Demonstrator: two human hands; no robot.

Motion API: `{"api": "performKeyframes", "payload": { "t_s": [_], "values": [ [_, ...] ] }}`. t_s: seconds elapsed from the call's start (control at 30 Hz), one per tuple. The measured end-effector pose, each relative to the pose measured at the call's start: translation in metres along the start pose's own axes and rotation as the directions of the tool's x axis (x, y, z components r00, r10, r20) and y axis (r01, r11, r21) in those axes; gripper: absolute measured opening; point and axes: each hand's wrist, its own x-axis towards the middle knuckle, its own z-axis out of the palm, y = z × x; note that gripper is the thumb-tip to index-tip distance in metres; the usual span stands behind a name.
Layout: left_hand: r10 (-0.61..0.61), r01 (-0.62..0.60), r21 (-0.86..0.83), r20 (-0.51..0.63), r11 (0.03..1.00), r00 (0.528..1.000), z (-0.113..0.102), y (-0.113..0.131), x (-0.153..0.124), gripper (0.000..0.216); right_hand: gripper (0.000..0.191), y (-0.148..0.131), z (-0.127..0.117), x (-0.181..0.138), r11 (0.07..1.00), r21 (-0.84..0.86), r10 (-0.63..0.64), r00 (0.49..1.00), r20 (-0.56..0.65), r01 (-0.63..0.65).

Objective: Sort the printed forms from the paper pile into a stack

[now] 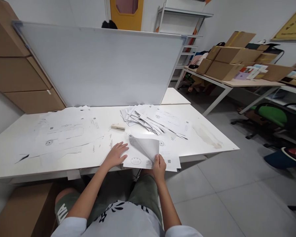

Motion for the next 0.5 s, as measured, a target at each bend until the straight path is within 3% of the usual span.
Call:
{"api": "performKeyframes", "payload": {
  "t_s": [0.33,0.43,0.5],
  "values": [
    [-0.004,0.002,0.055,0.051,0.999,0.999,-0.007,0.005,0.001,0.048,0.055,0.003,-0.004,0.0,0.994,0.102,0.051,0.998,-0.026,-0.048],
    [-0.002,-0.003,0.097,0.057,0.995,0.998,-0.008,0.009,0.001,0.06,0.048,0.005,-0.004,-0.007,0.987,-0.021,-0.16,0.986,-0.037,0.159],
    [-0.004,-0.002,0.124,0.048,0.992,0.999,-0.008,0.012,0.0,0.065,0.038,0.004,-0.003,-0.013,0.913,-0.116,-0.388,0.92,0.052,0.392]
  ]
}}
